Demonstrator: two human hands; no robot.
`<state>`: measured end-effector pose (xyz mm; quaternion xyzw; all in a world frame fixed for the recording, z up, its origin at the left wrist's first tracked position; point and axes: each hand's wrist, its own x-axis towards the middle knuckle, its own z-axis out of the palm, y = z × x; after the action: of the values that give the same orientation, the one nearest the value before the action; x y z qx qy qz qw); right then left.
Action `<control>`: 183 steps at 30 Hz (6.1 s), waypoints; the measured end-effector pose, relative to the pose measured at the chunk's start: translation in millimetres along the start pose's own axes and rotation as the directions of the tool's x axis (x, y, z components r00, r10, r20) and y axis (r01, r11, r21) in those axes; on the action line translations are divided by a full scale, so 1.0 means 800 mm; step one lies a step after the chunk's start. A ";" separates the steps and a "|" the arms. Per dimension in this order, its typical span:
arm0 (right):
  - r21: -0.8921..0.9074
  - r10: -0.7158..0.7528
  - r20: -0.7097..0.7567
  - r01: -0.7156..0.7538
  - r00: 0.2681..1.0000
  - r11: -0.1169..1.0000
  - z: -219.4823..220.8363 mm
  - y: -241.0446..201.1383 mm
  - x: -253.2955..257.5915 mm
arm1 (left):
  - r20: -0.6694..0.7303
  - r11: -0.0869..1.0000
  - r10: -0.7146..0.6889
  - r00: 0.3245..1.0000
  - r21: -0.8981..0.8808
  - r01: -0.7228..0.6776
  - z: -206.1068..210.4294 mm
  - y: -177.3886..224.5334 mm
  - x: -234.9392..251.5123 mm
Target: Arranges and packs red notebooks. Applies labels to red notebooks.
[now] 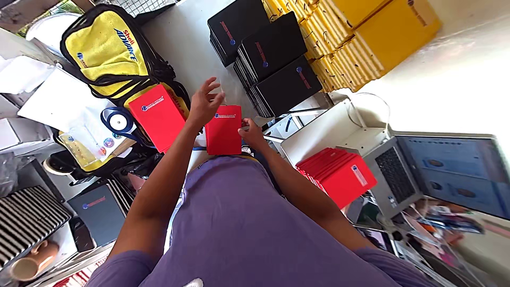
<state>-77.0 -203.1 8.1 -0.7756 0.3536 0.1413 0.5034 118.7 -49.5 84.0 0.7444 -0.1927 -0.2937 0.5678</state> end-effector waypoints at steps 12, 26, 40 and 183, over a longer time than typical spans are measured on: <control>-0.198 -0.020 0.071 0.034 0.997 0.980 0.007 -0.003 -0.043 | 0.054 0.845 -0.453 0.890 0.346 0.409 0.052 -0.109 -0.124; -0.232 -0.052 0.164 0.090 0.985 0.969 0.009 0.005 -0.041 | -0.074 0.835 -0.515 0.854 0.184 0.519 0.035 -0.104 -0.133; -0.247 -0.170 -0.013 0.161 0.985 0.956 -0.002 -0.016 -0.005 | -0.521 0.957 -0.280 0.806 -0.092 0.274 -0.081 -0.053 -0.138; 0.064 0.064 0.047 -0.067 0.997 0.996 0.015 0.015 -0.017 | -0.098 0.876 -0.228 0.969 0.413 0.248 0.048 -0.084 -0.033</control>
<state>-93.5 -189.7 2.6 -0.7435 0.3716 0.1636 0.5313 70.0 -42.3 18.6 0.8741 -0.1455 -0.2953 0.3571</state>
